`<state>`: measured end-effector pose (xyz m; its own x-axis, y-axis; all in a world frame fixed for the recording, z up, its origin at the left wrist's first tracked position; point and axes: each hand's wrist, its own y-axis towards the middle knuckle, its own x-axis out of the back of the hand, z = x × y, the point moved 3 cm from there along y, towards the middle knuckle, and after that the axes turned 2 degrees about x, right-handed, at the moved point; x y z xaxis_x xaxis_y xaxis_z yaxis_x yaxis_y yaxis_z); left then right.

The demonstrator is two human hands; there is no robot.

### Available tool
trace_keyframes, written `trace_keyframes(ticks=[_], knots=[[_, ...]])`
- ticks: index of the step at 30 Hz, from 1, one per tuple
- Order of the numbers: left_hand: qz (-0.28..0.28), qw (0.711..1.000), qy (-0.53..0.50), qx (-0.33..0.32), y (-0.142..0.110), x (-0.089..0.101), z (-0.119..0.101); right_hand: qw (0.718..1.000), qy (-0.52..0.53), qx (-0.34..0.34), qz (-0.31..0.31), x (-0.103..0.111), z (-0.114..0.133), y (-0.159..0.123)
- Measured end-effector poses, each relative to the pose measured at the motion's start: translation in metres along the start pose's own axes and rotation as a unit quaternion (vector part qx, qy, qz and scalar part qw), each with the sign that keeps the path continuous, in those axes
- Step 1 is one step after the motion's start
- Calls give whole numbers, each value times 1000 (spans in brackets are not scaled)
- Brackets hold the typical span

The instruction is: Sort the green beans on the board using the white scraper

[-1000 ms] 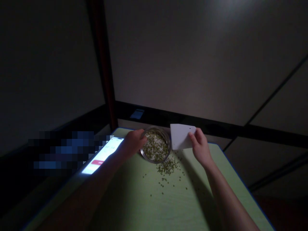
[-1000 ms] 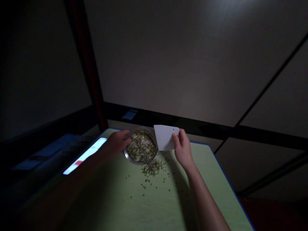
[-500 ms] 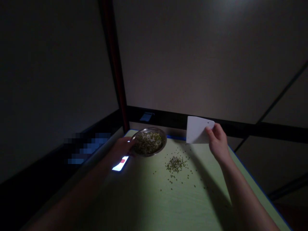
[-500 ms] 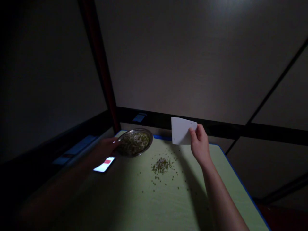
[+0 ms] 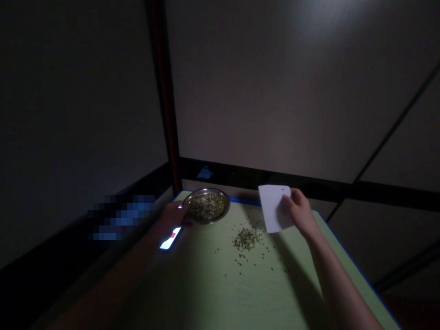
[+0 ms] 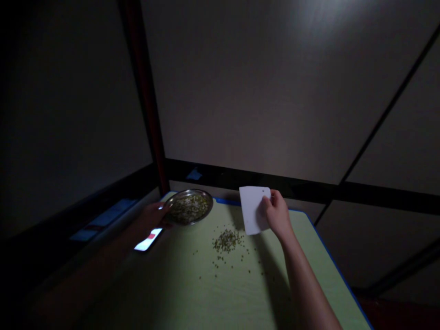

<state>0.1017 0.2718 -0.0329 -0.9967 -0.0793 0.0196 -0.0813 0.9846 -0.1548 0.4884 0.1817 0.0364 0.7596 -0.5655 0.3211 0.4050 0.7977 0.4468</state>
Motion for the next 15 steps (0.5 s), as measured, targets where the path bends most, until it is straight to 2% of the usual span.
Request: trace_keyframes(ticks=[5, 7, 9, 11, 13, 15], knots=[[11, 1000, 20, 2, -3, -3, 9, 990, -83, -29, 113, -39, -11, -26], [13, 1000, 27, 7, -2, -3, 15, 985, -106, -25, 133, -44, -12, -28], [9, 999, 36, 16, 1, -3, 20, 984, -142, -18, 110, -35, -11, -20], [9, 998, 48, 25, 4, -2, 24, 973, -219, -7, 69, -16, -9, -4], [14, 997, 65, 28, 3, -2, 25, 947, -315, 8, 55, -1, -4, 11], [15, 996, 91, 13, 0, -1, 23, 917, -391, 23, 78, 2, 2, 20]])
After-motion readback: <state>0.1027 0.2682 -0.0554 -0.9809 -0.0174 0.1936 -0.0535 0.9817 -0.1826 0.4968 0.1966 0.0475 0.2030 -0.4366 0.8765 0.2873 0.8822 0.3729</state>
